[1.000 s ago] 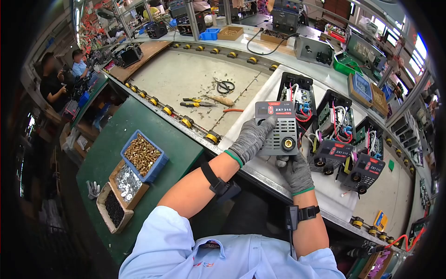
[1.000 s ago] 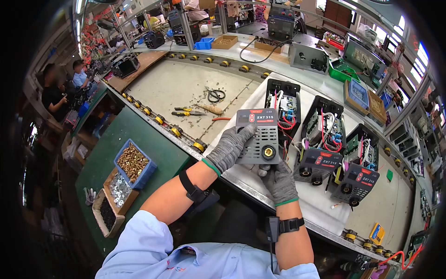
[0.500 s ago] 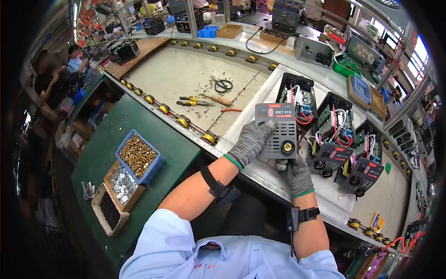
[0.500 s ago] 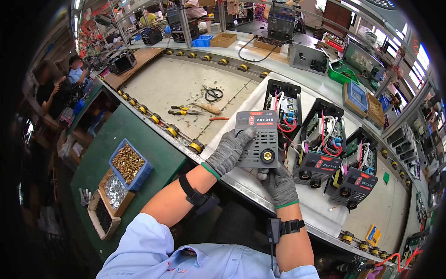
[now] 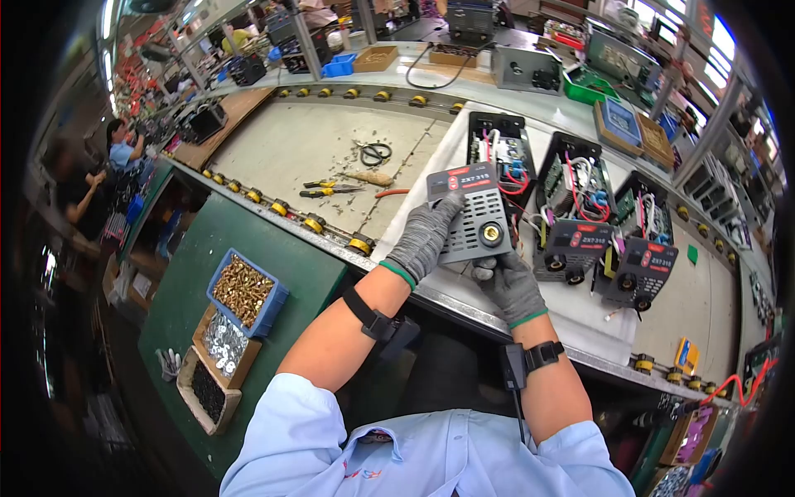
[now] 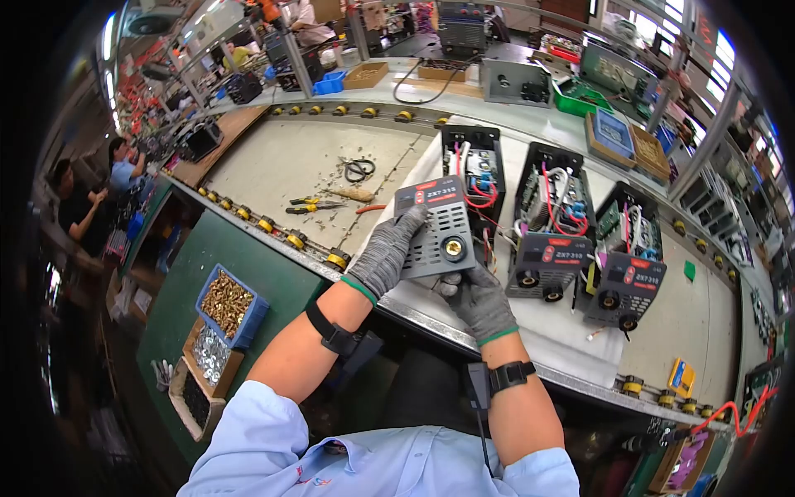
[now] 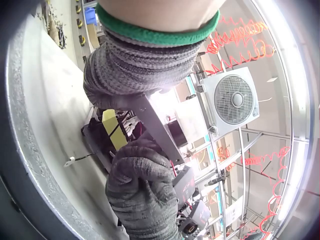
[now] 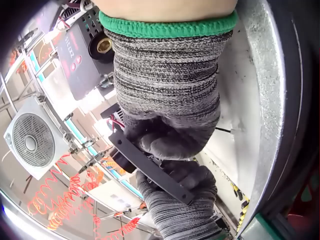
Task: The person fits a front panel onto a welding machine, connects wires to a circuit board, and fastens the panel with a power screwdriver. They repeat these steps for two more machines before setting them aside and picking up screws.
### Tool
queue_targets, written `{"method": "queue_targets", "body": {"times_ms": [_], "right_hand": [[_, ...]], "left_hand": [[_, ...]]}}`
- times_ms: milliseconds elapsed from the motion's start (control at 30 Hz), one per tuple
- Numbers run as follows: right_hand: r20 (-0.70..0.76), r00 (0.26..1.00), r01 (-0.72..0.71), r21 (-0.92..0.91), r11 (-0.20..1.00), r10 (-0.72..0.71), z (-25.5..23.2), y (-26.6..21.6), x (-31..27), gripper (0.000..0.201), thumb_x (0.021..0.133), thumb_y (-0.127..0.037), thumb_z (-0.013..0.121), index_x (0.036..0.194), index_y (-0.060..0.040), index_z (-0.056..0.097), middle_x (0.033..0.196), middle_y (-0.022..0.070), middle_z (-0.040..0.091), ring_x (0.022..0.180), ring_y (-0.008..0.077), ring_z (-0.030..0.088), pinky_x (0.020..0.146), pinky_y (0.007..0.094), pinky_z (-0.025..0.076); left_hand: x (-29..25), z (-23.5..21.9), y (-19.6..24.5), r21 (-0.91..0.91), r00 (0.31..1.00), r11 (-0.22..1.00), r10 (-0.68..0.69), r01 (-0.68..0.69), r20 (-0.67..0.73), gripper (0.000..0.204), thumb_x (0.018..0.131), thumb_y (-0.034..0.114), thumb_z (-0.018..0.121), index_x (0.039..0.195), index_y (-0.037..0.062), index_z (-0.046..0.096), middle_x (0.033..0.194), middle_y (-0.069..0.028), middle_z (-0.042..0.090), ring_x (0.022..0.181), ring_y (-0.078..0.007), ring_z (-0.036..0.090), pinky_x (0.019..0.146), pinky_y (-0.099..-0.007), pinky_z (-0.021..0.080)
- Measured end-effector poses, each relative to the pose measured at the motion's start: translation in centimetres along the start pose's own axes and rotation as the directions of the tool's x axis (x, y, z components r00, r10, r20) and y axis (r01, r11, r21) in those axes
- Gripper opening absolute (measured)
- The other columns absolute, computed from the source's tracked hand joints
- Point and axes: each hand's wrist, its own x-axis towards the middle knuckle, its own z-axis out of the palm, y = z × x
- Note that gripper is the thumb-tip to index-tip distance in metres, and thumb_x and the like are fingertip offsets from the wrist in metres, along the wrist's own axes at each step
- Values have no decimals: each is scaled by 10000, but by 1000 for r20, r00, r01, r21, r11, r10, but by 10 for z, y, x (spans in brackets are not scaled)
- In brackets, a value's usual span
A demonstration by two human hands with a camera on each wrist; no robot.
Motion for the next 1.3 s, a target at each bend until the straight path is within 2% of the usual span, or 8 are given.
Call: {"method": "queue_targets", "body": {"times_ms": [133, 367, 567, 767, 867, 967, 1200, 1300], "right_hand": [[106, 981, -157, -75, 985, 164, 7, 0, 14, 411, 963, -532, 530, 757, -178, 504, 513, -47, 332, 404, 116, 314, 374, 295, 262], [-90, 995, 16, -164, 986, -31, 19, -6, -1, 345, 933, -511, 630, 880, -171, 604, 642, -16, 476, 504, 136, 420, 441, 294, 322], [140, 981, -107, -171, 979, 132, -3, -12, 17, 335, 932, -491, 635, 955, -158, 608, 669, 5, 512, 483, 156, 444, 447, 311, 356], [-138, 990, 10, -176, 984, -34, 16, -8, 1, 326, 960, -464, 570, 887, -148, 595, 610, 0, 477, 509, 157, 450, 454, 278, 338], [421, 861, -255, -129, 958, 285, -22, -16, 23, 312, 922, -452, 648, 843, -155, 593, 645, -30, 474, 597, 136, 474, 517, 277, 352], [-17, 998, -68, -270, 961, 66, 19, -7, -4, 353, 926, -502, 630, 832, -165, 583, 629, -32, 464, 596, 130, 483, 514, 281, 361], [420, 879, -181, -140, 974, 224, -22, -16, 31, 431, 877, -420, 729, 1163, -112, 639, 922, 58, 652, 721, 177, 599, 594, 325, 491], [225, 971, -43, -175, 984, 83, -11, -13, 18, 420, 869, -432, 740, 1127, -115, 649, 932, 52, 655, 770, 199, 609, 625, 365, 500]], "left_hand": [[-5, 6, 7, -55, 998, 997, -54, 52, -34, 464, 931, 450, 667, 1142, 36, 662, 927, -61, 699, 741, -154, 673, 678, -312, 574], [-6, 6, 7, -95, 998, 994, -59, 58, -8, 428, 932, 429, 668, 1146, 58, 658, 922, -67, 702, 759, -169, 695, 682, -318, 593], [-11, 12, 12, -94, 995, 991, -98, 96, -18, 417, 938, 425, 660, 1143, 63, 653, 950, -76, 700, 770, -182, 704, 688, -337, 605], [-2, 9, 0, -127, 997, 989, -73, 71, -15, 403, 957, 410, 638, 1157, 60, 643, 964, -89, 702, 764, -190, 702, 689, -336, 605], [-2, 7, 2, -116, 995, 988, -98, 98, 5, 464, 918, 463, 674, 1222, 117, 615, 1007, -94, 701, 799, -215, 708, 697, -375, 615], [0, 5, -2, -178, 993, 979, -85, 98, 82, 503, 904, 482, 684, 1235, 113, 603, 993, -94, 696, 796, -216, 705, 700, -374, 614], [-7, 9, 4, -175, 994, 980, -90, 99, 57, 523, 893, 500, 693, 1227, 109, 598, 1004, -92, 697, 810, -218, 711, 705, -378, 618], [-10, 9, 13, -205, 991, 970, -129, 132, 26, 410, 948, 403, 657, 1166, 58, 620, 963, -93, 707, 761, -205, 719, 658, -349, 627]]}}
